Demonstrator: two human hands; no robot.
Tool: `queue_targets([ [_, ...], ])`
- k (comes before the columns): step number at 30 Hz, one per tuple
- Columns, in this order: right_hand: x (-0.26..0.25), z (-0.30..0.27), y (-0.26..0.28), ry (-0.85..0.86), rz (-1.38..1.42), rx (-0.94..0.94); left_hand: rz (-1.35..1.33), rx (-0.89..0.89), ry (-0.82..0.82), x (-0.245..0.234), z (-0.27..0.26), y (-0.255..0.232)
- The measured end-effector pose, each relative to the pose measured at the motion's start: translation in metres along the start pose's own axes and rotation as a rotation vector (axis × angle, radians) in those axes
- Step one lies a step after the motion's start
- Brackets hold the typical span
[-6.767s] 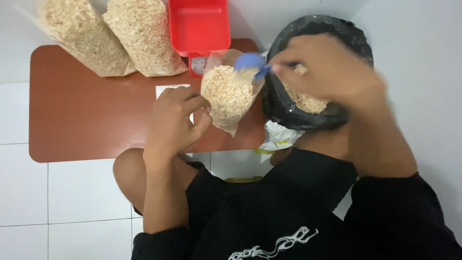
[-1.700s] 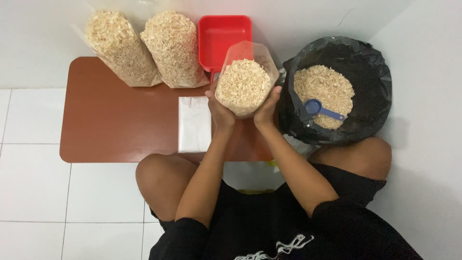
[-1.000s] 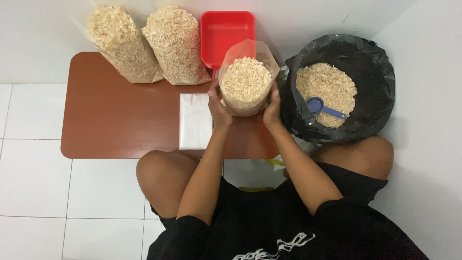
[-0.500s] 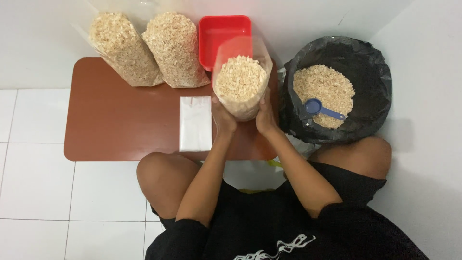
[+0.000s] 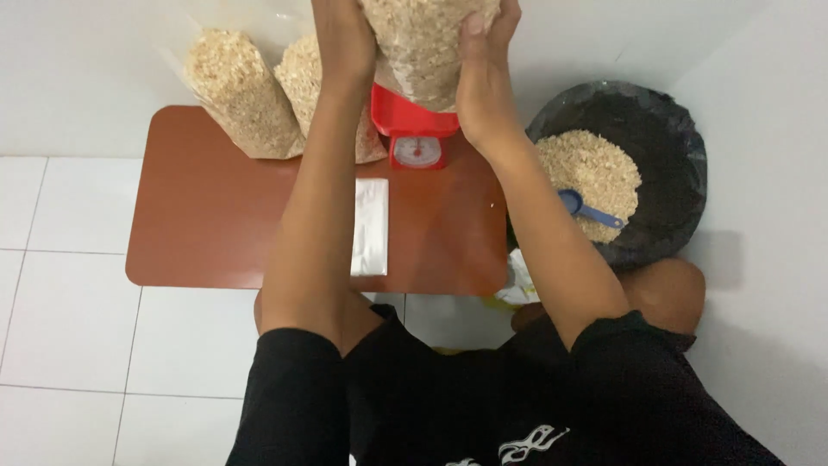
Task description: Scooping wood shavings into small plastic bags and weighing them on a scale.
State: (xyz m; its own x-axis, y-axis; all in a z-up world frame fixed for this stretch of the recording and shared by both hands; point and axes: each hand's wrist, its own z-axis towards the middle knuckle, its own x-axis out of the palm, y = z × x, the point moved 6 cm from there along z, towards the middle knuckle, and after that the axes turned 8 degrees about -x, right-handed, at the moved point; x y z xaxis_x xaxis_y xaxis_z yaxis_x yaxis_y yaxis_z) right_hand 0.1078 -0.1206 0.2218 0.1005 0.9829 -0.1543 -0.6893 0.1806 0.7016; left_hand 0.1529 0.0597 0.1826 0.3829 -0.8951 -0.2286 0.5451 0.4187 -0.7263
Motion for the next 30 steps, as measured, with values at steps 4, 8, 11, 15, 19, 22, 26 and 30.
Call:
queue_targets([
  [4,0.013,0.004,-0.042,-0.04,0.049,0.025,-0.052,0.063,-0.001,0.021,0.046,0.025],
  [8,0.021,0.002,-0.064,-0.017,0.001,0.067,-0.267,-0.066,0.05,0.035,0.075,0.027],
  [11,0.026,-0.005,-0.073,-0.021,0.057,0.086,-0.325,-0.159,0.081,0.039,0.067,0.041],
  [15,0.029,-0.018,-0.087,-0.026,0.051,0.18,-0.291,-0.18,0.096,0.043,0.057,0.053],
  [19,0.029,-0.023,-0.095,-0.01,0.016,0.191,-0.431,-0.404,0.13,0.047,0.047,0.069],
  [22,0.027,-0.025,-0.1,0.007,-0.03,0.252,-0.306,-0.177,0.155,0.046,0.046,0.065],
  [26,0.02,-0.024,-0.107,0.022,-0.019,0.187,-0.619,-0.349,0.194,0.045,0.047,0.073],
  [30,0.014,-0.019,-0.11,0.013,-0.028,0.121,-0.863,-0.278,0.217,0.049,0.054,0.091],
])
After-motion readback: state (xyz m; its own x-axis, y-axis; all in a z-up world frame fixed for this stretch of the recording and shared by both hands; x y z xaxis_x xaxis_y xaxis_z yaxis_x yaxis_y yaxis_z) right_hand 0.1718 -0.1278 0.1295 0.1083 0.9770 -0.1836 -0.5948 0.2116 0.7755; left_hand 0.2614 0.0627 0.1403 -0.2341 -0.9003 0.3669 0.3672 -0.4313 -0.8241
